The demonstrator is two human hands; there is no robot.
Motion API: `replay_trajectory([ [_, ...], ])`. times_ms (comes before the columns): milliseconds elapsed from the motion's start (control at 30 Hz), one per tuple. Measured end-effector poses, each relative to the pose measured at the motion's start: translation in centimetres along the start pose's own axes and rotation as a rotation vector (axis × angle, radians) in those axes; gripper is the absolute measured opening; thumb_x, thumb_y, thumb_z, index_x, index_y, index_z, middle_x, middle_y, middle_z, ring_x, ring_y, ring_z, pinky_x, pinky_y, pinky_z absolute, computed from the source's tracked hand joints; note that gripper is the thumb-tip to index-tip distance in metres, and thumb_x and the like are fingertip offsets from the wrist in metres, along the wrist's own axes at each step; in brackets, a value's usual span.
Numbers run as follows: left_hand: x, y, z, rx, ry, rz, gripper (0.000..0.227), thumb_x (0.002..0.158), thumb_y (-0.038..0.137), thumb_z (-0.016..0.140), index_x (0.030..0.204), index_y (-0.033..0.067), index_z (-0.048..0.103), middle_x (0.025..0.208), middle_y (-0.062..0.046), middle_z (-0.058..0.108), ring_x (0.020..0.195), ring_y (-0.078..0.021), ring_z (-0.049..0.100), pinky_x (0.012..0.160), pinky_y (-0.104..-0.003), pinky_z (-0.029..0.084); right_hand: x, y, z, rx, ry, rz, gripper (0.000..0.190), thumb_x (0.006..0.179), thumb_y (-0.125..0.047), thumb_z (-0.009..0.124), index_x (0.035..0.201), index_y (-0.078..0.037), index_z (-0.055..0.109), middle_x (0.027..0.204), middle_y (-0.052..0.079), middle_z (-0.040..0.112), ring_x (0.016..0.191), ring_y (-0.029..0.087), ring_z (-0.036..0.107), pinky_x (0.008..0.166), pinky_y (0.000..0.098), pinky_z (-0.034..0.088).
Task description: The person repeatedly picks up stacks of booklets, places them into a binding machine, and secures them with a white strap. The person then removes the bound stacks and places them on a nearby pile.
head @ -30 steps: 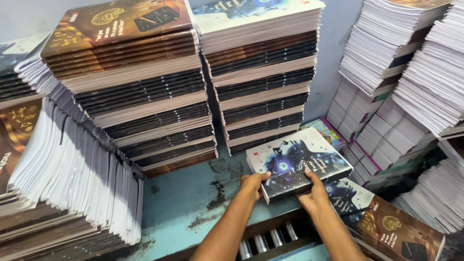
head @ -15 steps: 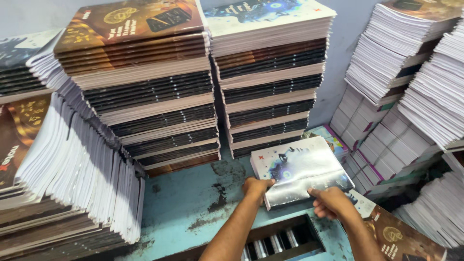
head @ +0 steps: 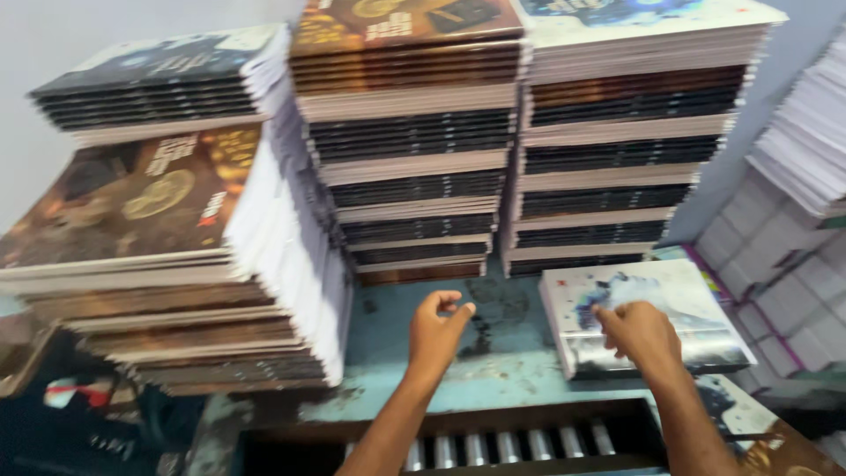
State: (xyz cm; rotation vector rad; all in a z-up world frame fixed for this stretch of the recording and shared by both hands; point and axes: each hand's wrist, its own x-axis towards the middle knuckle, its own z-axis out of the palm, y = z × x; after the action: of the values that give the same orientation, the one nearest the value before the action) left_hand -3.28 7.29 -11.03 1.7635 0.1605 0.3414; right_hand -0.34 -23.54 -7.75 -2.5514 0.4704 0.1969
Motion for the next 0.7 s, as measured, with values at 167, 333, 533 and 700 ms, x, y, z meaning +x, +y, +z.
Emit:
replay_trajectory([
  [167, -0.4, 4.9, -9.1, 0.04, 0.1, 0.016, 0.037, 0.078, 0.025, 0.08, 0.11, 0.007, 0.073, 0.102, -0.004, 0.071, 0.071, -0.0125, 0.061, 0.067, -0.028, 0.053, -3.3, -9.8, 2.5, 0.155, 0.056, -0.239, 0.05, 0.091, -0.05, 0.067, 0.077, -0.004, 0.08, 0.064, 0.011, 0.076, 0.057, 0.02, 0.074, 0.062, 0.0345, 0.057],
  [333, -0.9, 8.9, -15.1, 0.072, 0.143, 0.105, 0.034, 0.081, 0.02, 0.078, 0.111, 0.0066, 0.072, 0.105, -0.006, 0.068, 0.072, -0.0113, 0.062, 0.068, -0.028, 0.055, -8.0, -18.1, 4.3, 0.293, 0.001, -0.351, 0.044, 0.086, -0.049, 0.071, 0.081, -0.006, 0.08, 0.066, 0.008, 0.075, 0.059, 0.016, 0.072, 0.059, 0.0331, 0.056],
  [533, -2.1, 11.7, -18.4, 0.102, 0.15, 0.265, 0.031, 0.083, 0.014, 0.078, 0.112, 0.0052, 0.071, 0.103, -0.006, 0.066, 0.071, -0.0101, 0.061, 0.065, -0.027, 0.054, -12.6, -23.6, 5.5, 0.262, 0.077, -0.589, 0.038, 0.088, -0.043, 0.072, 0.084, -0.006, 0.078, 0.065, 0.008, 0.073, 0.059, 0.019, 0.072, 0.058, 0.034, 0.054],
  [700, -3.7, 13.1, -20.2, 0.023, 0.181, 0.321, 0.026, 0.086, 0.01, 0.076, 0.111, 0.0053, 0.073, 0.096, -0.003, 0.067, 0.066, -0.0065, 0.058, 0.059, -0.024, 0.05, -16.2, -27.6, 5.4, 0.497, -0.013, -0.876, 0.03, 0.088, -0.034, 0.077, 0.098, -0.005, 0.075, 0.081, 0.007, 0.079, 0.071, 0.015, 0.076, 0.061, 0.0339, 0.058],
])
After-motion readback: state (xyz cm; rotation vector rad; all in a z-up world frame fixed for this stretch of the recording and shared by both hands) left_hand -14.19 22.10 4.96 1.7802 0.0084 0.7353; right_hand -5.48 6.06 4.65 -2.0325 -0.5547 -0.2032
